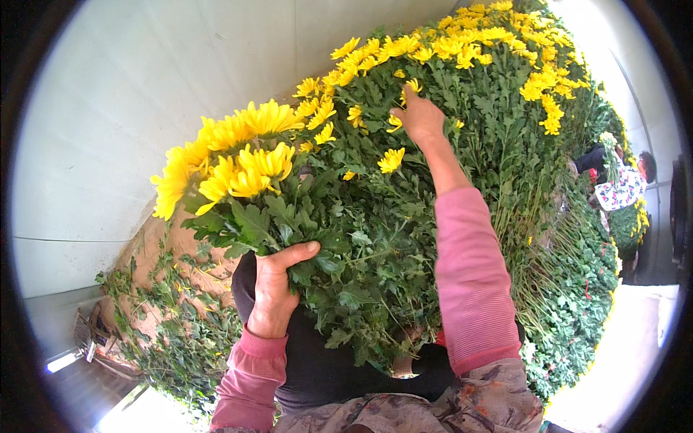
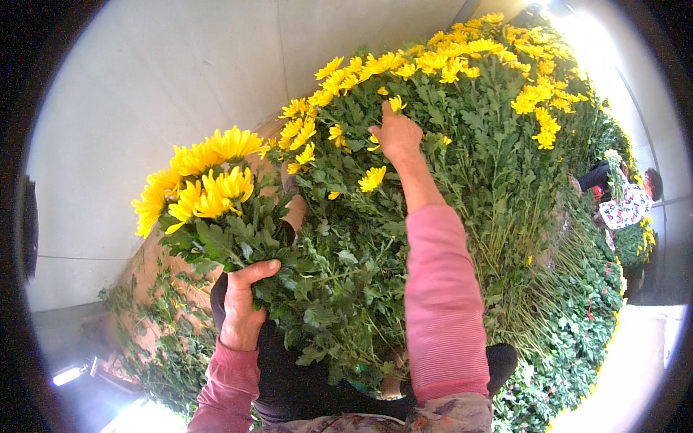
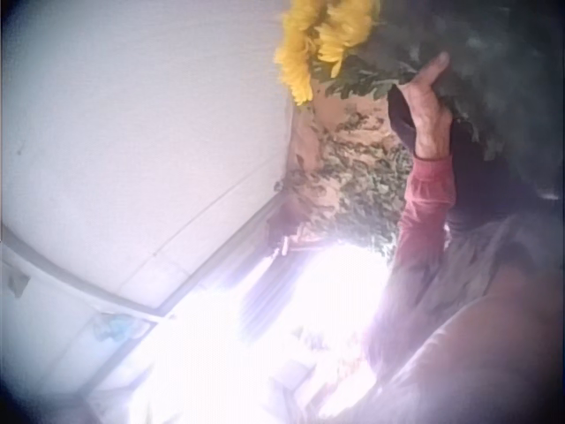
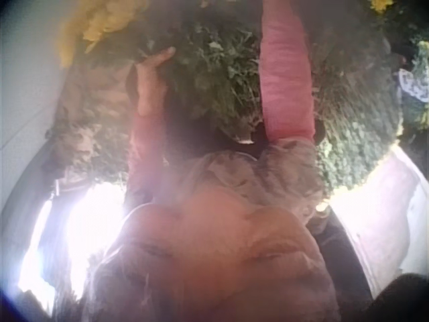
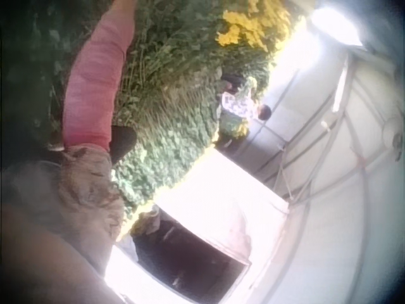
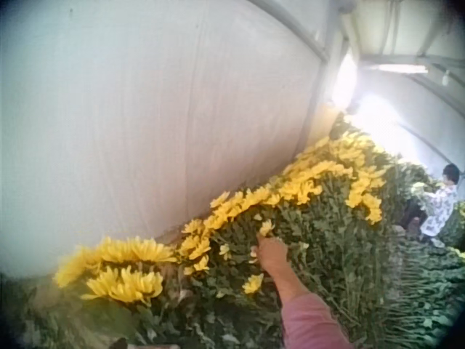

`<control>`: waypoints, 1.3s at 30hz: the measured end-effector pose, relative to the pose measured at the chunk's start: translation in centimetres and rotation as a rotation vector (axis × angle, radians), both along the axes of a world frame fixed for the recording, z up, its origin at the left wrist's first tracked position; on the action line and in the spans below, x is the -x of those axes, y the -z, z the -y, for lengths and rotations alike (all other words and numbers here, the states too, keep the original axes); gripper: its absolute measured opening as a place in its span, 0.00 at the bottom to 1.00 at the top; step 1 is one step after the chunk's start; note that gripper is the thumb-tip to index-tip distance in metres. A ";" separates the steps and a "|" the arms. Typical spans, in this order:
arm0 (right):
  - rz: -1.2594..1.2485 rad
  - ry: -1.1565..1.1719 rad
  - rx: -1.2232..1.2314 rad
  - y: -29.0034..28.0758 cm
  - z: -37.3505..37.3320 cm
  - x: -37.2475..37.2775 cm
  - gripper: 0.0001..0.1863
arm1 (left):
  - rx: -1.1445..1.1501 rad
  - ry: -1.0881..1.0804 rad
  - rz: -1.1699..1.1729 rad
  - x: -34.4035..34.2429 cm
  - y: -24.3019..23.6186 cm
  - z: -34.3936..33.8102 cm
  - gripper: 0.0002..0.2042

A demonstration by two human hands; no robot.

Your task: The person gathers individual yellow flowers from a large pile on the floor, aligns their stems together, and ties the bundle with a red ribbon.

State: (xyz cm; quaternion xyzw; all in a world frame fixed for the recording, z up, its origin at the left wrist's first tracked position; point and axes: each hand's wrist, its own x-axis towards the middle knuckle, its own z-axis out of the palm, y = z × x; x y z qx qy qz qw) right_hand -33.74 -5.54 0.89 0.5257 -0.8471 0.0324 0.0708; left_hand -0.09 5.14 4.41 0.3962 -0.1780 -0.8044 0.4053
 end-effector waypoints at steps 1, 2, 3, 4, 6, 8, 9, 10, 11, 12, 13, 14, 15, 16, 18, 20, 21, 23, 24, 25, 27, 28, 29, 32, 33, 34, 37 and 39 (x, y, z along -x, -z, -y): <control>0.009 0.010 -0.016 2.0 0.6 1.0 0.14 | -0.025 -0.001 -0.004 -0.1 0.1 0.1 0.24; 0.021 0.012 -0.028 3.1 1.2 1.2 0.13 | -0.047 -0.009 -0.004 -0.6 0.1 0.1 0.24; 0.031 0.017 -0.041 4.0 1.2 1.7 0.13 | -0.053 -0.016 -0.019 -0.9 0.4 0.1 0.23; 0.138 0.034 0.077 4.3 1.3 1.7 0.12 | -0.082 -0.006 0.001 -1.3 0.6 0.2 0.23; 0.204 -0.040 0.354 2.6 0.0 2.0 0.13 | -0.152 0.029 0.032 -1.5 0.4 0.6 0.23; 0.497 0.030 0.446 -4.5 -3.1 -1.5 0.10 | -0.129 0.038 0.008 -1.5 0.1 0.6 0.22; 0.582 -0.023 0.586 -8.5 -5.3 -4.1 0.10 | -0.096 0.021 0.002 -1.6 0.4 0.6 0.23; 0.663 -0.089 0.720 -12.3 -7.5 -6.7 0.12 | -0.055 0.006 -0.011 -1.6 0.9 0.6 0.23; 0.676 -0.209 0.770 -15.1 -9.9 -8.6 0.09 | -0.050 0.011 -0.049 -1.4 1.0 0.8 0.24; 0.660 -0.354 0.710 -16.0 -12.0 -10.2 0.07 | -0.045 0.018 -0.089 -1.2 0.9 0.9 0.24; 0.643 -0.521 0.584 -16.2 -13.4 -11.7 0.06 | -0.037 0.027 -0.128 -1.2 0.8 0.8 0.24; 0.632 -0.675 0.410 -15.4 -14.4 -12.8 0.06 | -0.014 0.021 -0.146 -1.2 0.8 0.7 0.25; 0.626 -0.798 0.221 -13.8 -15.3 -13.7 0.07 | 0.009 0.015 -0.163 -1.2 0.7 0.6 0.25; 0.635 -0.859 0.031 -11.5 -16.5 -14.0 0.09 | 0.032 0.019 -0.189 -1.0 0.6 0.5 0.25; 0.748 -0.830 -0.319 -7.4 -19.9 -13.5 0.08 | 0.030 0.055 -0.173 -0.7 0.6 0.4 0.24; 0.987 -0.555 -0.127 -7.3 -22.8 -13.5 0.05 | 0.039 0.050 -0.173 -1.2 0.9 0.2 0.24; 0.805 -0.520 -0.029 -7.8 -23.9 -11.7 0.09 | 0.026 0.029 -0.152 -1.6 1.8 0.4 0.23; 0.809 -0.268 0.129 -9.7 -27.0 -7.8 0.13 | 0.012 0.088 -0.184 -1.6 2.0 0.9 0.21; 0.754 -0.209 0.177 -9.6 -28.7 -5.8 0.13 | 0.025 0.116 -0.204 -1.6 1.8 0.9 0.21; 0.562 -0.189 0.178 -9.7 -30.1 -4.1 0.13 | 0.001 0.111 -0.125 -1.7 1.1 0.7 0.20; 0.269 -0.169 0.066 -8.5 -33.3 -1.5 0.10 | 0.078 0.134 -0.161 -1.4 1.4 0.8 0.20; 0.166 -0.141 -0.032 -6.8 -35.3 -0.4 0.10 | 0.115 0.147 -0.180 -1.3 1.8 1.0 0.20; 0.110 -0.144 -0.413 -4.4 -37.5 0.9 0.09 | 0.064 0.177 -0.156 -1.4 2.1 1.0 0.21; 0.081 -0.122 -1.166 3.5 -44.5 0.5 0.12 | 0.142 0.139 -0.121 -1.6 0.6 -0.3 0.23; 0.174 -0.142 -1.115 4.5 -44.9 -0.3 0.13 | 0.178 0.130 -0.123 -1.6 -0.3 -0.7 0.24; 0.269 -0.163 -1.060 5.7 -44.5 -1.3 0.14 | 0.117 0.141 -0.117 -1.9 0.0 -0.6 0.23; 0.509 -0.220 -0.910 9.0 -42.8 -5.3 0.16 | 0.084 0.074 0.056 -2.4 -0.3 -0.8 0.12; 0.419 -0.258 -0.770 8.7 -39.6 -7.0 0.14 | 0.076 0.062 0.082 -3.3 1.2 0.0 0.12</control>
